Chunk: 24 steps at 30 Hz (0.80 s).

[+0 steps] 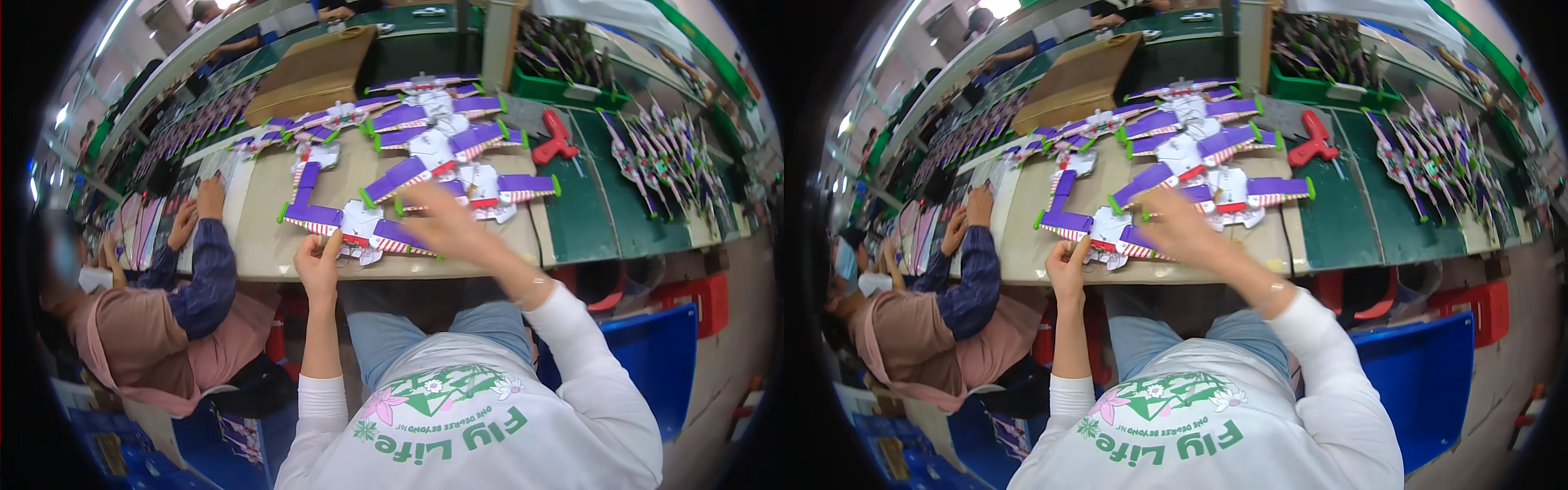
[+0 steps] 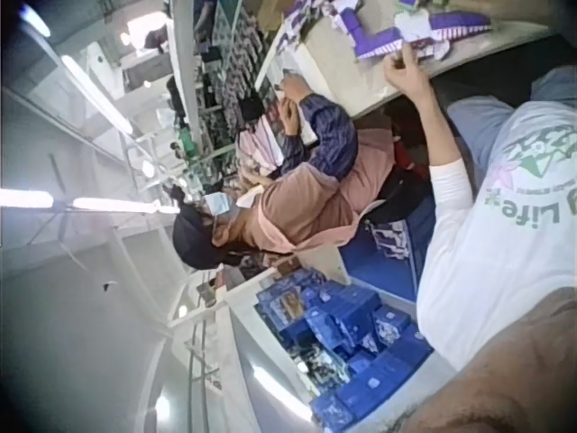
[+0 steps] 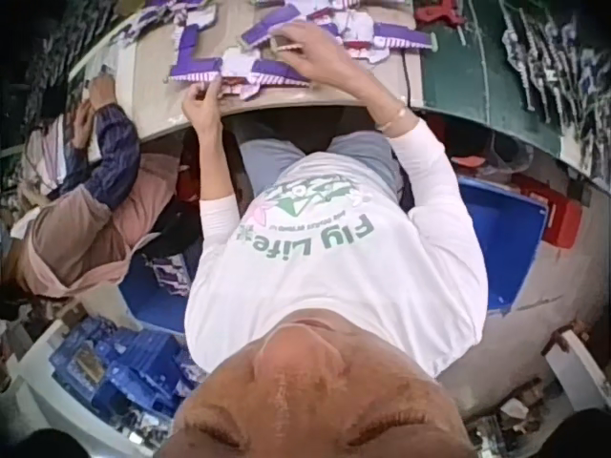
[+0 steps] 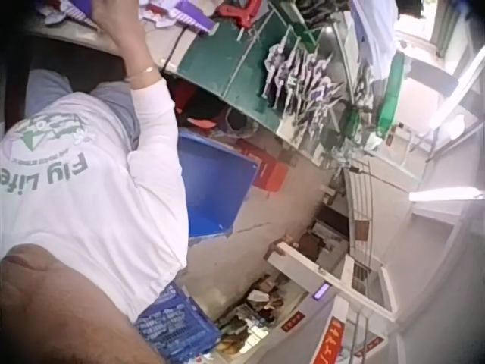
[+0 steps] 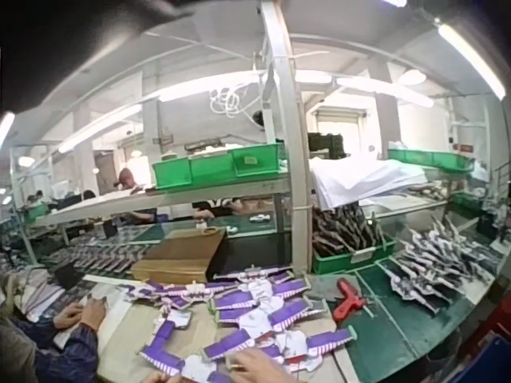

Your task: The person assembles small, colorful decorative items at a factory workstation. They attach small components to a base using a hot glue gun and place the finished items into a green bin. The process is repetitive, involving picking up parts, applying glue, and assembling.

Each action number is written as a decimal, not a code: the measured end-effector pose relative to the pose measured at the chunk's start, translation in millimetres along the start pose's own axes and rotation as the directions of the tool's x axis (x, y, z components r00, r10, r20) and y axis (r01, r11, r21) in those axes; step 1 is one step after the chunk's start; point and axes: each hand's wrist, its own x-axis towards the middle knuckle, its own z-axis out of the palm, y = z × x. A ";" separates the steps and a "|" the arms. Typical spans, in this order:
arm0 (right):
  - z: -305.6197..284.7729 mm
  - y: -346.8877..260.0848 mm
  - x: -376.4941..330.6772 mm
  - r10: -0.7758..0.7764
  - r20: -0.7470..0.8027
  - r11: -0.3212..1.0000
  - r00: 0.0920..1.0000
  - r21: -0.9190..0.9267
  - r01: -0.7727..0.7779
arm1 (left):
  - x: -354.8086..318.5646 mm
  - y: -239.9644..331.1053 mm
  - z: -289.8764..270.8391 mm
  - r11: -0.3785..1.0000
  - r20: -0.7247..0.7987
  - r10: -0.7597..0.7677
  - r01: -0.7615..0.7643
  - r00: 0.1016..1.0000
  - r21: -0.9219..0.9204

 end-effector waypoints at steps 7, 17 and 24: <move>-151.4 43.4 -70.1 0.310 0.231 0.692 0.922 -0.720 -0.052 | 20.8 -0.5 -27.4 1.000 0.142 -0.003 0.002 0.990 0.006; -124.6 37.2 -62.3 0.311 0.307 0.803 0.899 -0.592 -0.076 | 12.5 17.3 -6.4 0.954 0.369 -0.138 0.223 0.919 -0.198; -114.2 17.5 -55.2 0.401 0.515 0.914 0.757 -0.178 -0.364 | 20.9 27.8 -75.1 0.923 0.008 -0.173 0.165 0.985 -0.347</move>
